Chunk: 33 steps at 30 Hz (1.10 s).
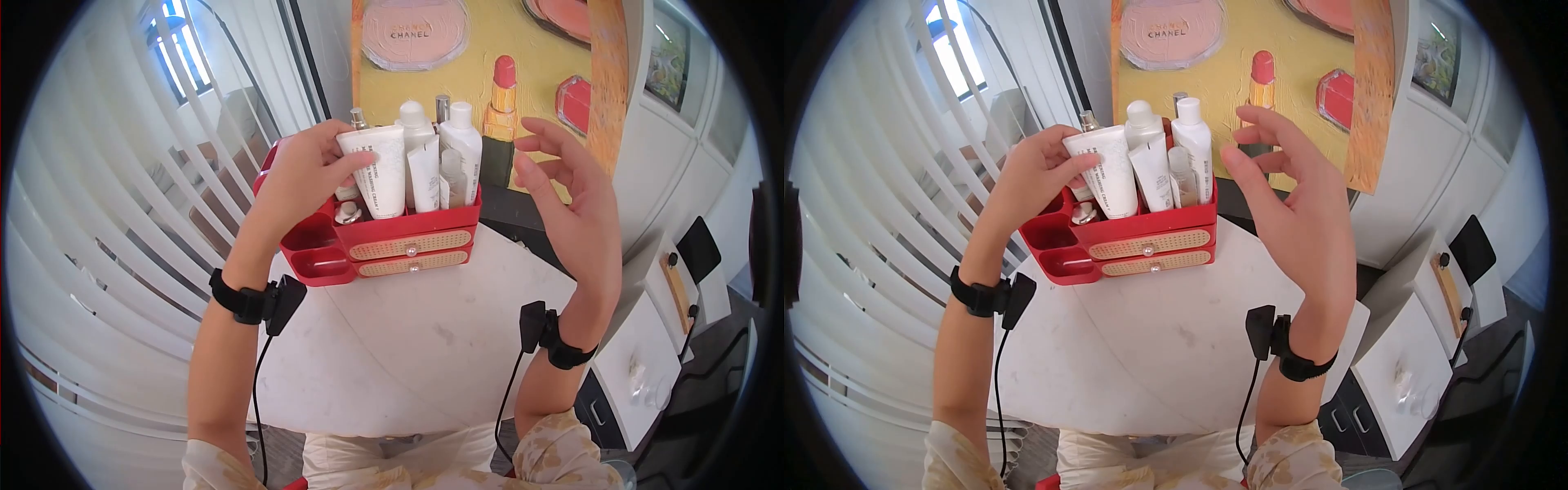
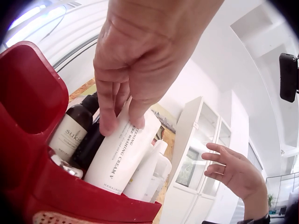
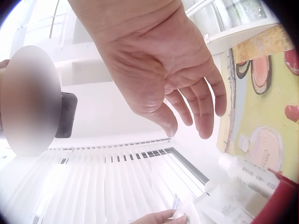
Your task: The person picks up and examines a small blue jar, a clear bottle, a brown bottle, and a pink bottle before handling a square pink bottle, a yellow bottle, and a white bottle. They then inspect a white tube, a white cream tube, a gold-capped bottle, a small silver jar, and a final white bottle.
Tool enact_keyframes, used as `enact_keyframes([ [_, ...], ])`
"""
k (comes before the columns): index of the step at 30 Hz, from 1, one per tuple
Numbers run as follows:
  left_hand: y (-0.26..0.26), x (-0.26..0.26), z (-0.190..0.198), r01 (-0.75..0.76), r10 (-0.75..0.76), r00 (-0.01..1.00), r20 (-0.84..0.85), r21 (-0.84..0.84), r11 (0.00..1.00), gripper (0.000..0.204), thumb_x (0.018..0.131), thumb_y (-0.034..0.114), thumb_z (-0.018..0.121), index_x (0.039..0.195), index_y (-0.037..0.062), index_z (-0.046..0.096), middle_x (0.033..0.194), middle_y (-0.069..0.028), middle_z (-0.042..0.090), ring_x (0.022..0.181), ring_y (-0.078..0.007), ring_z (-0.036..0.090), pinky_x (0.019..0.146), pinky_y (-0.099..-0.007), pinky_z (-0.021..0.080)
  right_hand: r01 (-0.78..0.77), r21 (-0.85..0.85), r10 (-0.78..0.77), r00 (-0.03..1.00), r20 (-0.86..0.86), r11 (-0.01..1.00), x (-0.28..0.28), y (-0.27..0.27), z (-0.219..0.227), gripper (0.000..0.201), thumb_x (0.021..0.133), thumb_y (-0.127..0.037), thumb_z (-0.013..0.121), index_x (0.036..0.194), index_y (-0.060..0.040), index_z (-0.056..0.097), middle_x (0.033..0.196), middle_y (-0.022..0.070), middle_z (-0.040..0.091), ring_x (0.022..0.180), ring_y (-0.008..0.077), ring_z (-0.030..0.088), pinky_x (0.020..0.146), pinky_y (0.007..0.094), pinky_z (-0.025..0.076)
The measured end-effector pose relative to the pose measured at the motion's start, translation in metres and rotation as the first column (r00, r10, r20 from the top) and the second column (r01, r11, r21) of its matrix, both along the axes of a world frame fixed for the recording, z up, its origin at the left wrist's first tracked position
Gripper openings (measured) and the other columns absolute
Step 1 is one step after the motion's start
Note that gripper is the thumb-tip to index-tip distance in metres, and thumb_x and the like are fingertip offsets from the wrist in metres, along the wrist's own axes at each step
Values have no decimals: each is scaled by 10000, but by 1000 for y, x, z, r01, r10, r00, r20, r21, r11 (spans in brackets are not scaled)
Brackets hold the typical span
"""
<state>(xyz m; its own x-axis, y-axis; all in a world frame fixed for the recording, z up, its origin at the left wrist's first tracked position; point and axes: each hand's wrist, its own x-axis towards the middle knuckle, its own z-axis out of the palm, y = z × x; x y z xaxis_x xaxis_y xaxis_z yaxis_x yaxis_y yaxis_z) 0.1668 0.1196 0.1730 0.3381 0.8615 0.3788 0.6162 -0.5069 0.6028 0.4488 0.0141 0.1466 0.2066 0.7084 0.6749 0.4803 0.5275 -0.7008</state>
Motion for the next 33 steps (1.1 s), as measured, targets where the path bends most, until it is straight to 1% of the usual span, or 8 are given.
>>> enact_keyframes([
  [4, -13, 0, 0, -98, 98, 995, 13, 28, 995, 387, 958, 225, 743, 1215, -39, 627, 992, -137, 751, 836, -137, 718, 757, -267, 592, 5, -3, -5, 1000, 3, 1000, 0, 1, -1, 403, 957, -179, 729, 1335, -66, 644, 1100, 68, 695, 846, 116, 641, 667, 262, 486],
  [7, -13, -17, -14, -99, 57, 918, 392, 86, 991, 435, 943, 265, 761, 1210, -53, 629, 998, -138, 745, 806, -135, 711, 706, -258, 575, -2, -38, 2, 1000, 0, 999, 1, 2, 1, 406, 962, -172, 727, 1340, -55, 637, 1128, 66, 690, 863, 112, 638, 704, 261, 497],
  [12, -11, -87, -71, -324, 16, 566, 824, 204, 924, 299, 1071, 261, 573, 1196, -4, 631, 1055, -93, 686, 909, -146, 661, 839, -295, 533, -82, -55, 78, 995, -69, 995, 9, 24, -14, 432, 1002, -222, 687, 1376, -25, 597, 1208, 74, 670, 1018, 126, 622, 856, 272, 505],
  [14, -5, -111, -104, -531, 149, 389, 909, 89, 842, 441, 1067, 395, 552, 1255, -1, 598, 1220, -121, 642, 1140, -183, 604, 1022, -348, 464, -132, -65, 116, 972, -203, 989, 11, 46, -32, 461, 1045, -296, 629, 1403, -12, 568, 1269, 86, 651, 1114, 137, 604, 929, 293, 499],
  [17, 13, -142, -164, -470, 284, 218, 934, -155, 869, 662, 1029, 588, 518, 1317, -7, 556, 1322, -128, 592, 1286, -236, 518, 1142, -409, 357, -257, -137, 146, 830, -539, 957, 19, 84, -88, 561, 1086, -437, 504, 1461, -20, 512, 1379, 101, 602, 1247, 175, 562, 1017, 346, 476],
  [20, 18, -130, -210, -304, 378, 292, 879, -290, 908, 821, 1009, 669, 475, 1454, -21, 482, 1491, -171, 515, 1405, -267, 450, 1171, -437, 317, -429, -234, 163, 707, -689, 872, 14, 100, -147, 643, 1102, -529, 362, 1522, -49, 442, 1504, 86, 518, 1368, 185, 484, 1150, 383, 366],
  [23, 6, -111, -213, 107, 293, 390, 873, -359, 927, 778, 1062, 646, 342, 1529, 31, 431, 1545, -99, 485, 1437, -214, 423, 1195, -375, 285, -543, -252, 197, 637, -745, 801, -7, 96, -173, 654, 1106, -541, 320, 1561, -77, 391, 1552, 65, 476, 1421, 184, 434, 1194, 387, 307],
  [33, 3, -97, -210, 22, 372, 427, 824, -421, 907, 769, 1047, 688, 306, 1554, 121, 419, 1546, -60, 489, 1435, -205, 427, 1189, -366, 294, -523, -247, 152, 606, -781, 816, -36, 86, -195, 543, 1122, -424, 337, 1557, -104, 398, 1553, 22, 483, 1422, 186, 438, 1191, 372, 310],
])
